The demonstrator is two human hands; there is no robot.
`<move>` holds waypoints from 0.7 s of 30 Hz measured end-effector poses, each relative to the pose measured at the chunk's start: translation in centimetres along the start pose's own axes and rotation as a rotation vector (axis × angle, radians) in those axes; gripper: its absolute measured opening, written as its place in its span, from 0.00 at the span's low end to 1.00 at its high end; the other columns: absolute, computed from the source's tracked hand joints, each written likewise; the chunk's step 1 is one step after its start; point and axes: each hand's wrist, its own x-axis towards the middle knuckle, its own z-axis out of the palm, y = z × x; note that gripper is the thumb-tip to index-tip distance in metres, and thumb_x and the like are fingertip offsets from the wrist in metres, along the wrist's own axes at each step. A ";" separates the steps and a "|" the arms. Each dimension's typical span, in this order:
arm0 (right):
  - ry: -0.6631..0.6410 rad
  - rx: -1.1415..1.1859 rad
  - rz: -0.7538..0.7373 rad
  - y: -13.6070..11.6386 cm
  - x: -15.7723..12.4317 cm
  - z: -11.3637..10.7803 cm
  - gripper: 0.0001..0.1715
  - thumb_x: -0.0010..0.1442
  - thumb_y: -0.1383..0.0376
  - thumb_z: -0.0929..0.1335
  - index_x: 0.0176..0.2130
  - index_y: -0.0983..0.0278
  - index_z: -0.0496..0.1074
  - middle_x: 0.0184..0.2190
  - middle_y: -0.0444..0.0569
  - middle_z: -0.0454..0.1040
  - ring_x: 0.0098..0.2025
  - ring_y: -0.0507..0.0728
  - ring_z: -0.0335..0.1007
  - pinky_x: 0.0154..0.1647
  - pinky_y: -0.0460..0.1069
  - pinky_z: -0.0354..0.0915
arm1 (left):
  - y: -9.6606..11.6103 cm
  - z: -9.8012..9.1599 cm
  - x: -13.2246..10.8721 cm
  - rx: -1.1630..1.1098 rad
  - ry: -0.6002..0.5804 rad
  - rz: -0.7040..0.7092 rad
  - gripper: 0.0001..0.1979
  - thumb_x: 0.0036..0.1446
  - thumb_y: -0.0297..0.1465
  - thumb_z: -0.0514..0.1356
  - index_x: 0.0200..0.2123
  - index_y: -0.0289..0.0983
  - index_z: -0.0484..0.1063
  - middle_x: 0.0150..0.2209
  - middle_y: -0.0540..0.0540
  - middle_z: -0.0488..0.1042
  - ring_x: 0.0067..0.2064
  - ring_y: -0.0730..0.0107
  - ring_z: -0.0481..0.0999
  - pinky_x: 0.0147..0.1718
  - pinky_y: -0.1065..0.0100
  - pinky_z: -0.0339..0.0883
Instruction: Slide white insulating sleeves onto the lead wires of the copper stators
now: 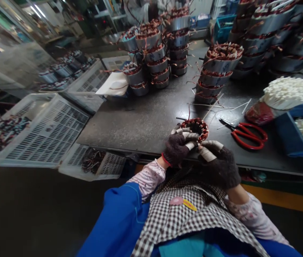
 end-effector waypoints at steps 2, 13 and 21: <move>0.021 -0.051 -0.025 0.0 0.2 0.2 0.25 0.66 0.41 0.80 0.46 0.58 0.90 0.46 0.55 0.94 0.49 0.68 0.90 0.59 0.64 0.85 | 0.2 0.0 0.1 -0.046 -0.002 -0.020 0.11 0.70 0.27 0.79 0.53 0.45 0.95 0.55 0.44 0.95 0.67 0.48 0.92 0.81 0.33 0.77; 0.060 -0.419 -0.122 -0.3 0.3 -0.1 0.28 0.76 0.39 0.71 0.53 0.57 0.88 0.51 0.59 0.92 0.52 0.70 0.90 0.57 0.62 0.82 | 0.1 -0.8 0.3 -0.059 -0.089 0.006 0.11 0.70 0.31 0.78 0.53 0.47 0.96 0.52 0.46 0.96 0.67 0.47 0.90 0.83 0.32 0.71; -0.203 -0.535 0.038 -1.9 2.2 0.9 0.13 0.77 0.58 0.72 0.50 0.60 0.88 0.53 0.57 0.95 0.56 0.68 0.90 0.61 0.56 0.79 | -1.8 -0.1 -0.3 -0.075 0.056 0.137 0.15 0.73 0.32 0.69 0.53 0.47 0.96 0.53 0.46 0.96 0.62 0.50 0.92 0.73 0.43 0.84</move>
